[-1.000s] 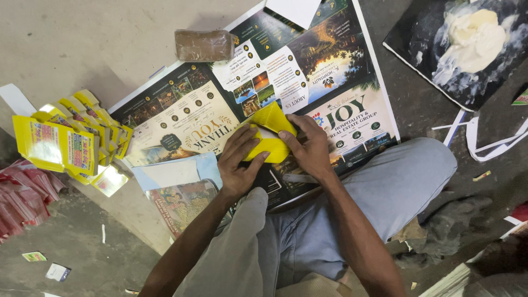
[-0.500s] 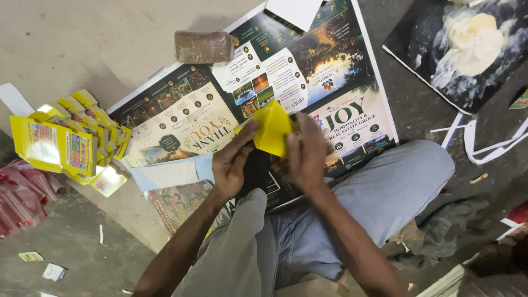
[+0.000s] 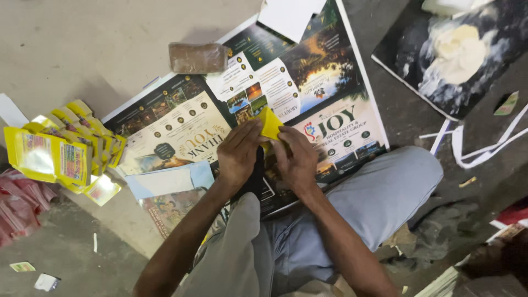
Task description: The person sits on the floor and wraps small rectangular items in yellow paper. They fold the paper around each item, tuck the edges, and smooth the surface by hand. Finished wrapped items are placed in a stack to the left.
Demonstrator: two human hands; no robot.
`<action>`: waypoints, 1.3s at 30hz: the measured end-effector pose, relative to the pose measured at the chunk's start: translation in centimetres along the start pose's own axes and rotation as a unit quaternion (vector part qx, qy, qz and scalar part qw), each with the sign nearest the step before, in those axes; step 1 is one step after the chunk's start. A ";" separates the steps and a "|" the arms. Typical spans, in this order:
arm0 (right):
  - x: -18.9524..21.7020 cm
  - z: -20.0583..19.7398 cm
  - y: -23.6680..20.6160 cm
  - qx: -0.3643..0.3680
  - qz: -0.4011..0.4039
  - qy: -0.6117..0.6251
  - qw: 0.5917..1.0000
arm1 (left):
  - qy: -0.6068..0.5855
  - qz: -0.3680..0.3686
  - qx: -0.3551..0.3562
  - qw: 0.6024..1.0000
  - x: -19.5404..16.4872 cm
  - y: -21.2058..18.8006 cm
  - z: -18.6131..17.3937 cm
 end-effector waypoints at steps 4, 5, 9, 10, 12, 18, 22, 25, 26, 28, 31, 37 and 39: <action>-3.2 1.0 2.6 0.073 0.097 0.117 0.986 | 0.069 -0.011 0.017 0.997 0.4 3.1 -0.1; -4.4 1.4 3.4 0.078 0.142 0.186 0.969 | 0.077 -0.020 0.023 0.997 0.7 3.9 0.2; -6.5 2.3 5.6 0.097 0.207 0.294 0.928 | -0.003 -0.165 0.076 0.983 4.4 6.2 1.9; -6.5 2.2 5.7 0.103 0.218 0.277 0.930 | -0.011 -0.195 0.101 0.975 5.2 6.5 2.5; -6.4 1.9 5.2 0.120 0.243 0.233 0.934 | -0.033 -0.239 0.138 0.961 5.9 6.6 3.2; -5.3 -0.2 2.6 0.075 0.205 0.232 0.948 | -0.013 -0.217 0.109 0.970 5.0 7.6 2.1; -7.8 1.0 1.3 0.114 0.304 0.282 0.903 | -0.068 -0.303 0.158 0.937 6.3 6.1 3.1; -7.9 0.3 1.9 0.103 0.250 0.192 0.943 | -0.080 -0.218 0.086 0.969 4.9 4.8 2.4; -7.8 0.3 2.1 0.105 0.229 0.183 0.950 | -0.071 -0.159 0.036 0.984 3.9 4.4 1.7; -7.6 0.6 2.3 0.120 0.200 0.199 0.952 | -0.002 -0.127 0.014 0.992 2.8 3.2 1.6; -7.5 0.9 1.9 0.129 0.190 0.226 0.947 | -0.007 -0.140 0.030 0.990 2.3 2.0 2.3; -6.2 1.1 1.7 0.170 0.155 0.200 0.952 | -0.088 -0.186 0.199 0.958 4.7 3.2 3.3; -5.7 1.4 2.0 0.198 0.128 0.167 0.957 | -0.082 -0.182 0.227 0.953 4.6 3.7 3.4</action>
Point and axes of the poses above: each hand's wrist, its own y-axis towards the middle knuckle, its own z-axis out of the palm, x = y × z, the point moved 8 cm from there along y, towards the middle knuckle, and after that the axes turned 15 degrees about x, right-handed, at the moved point
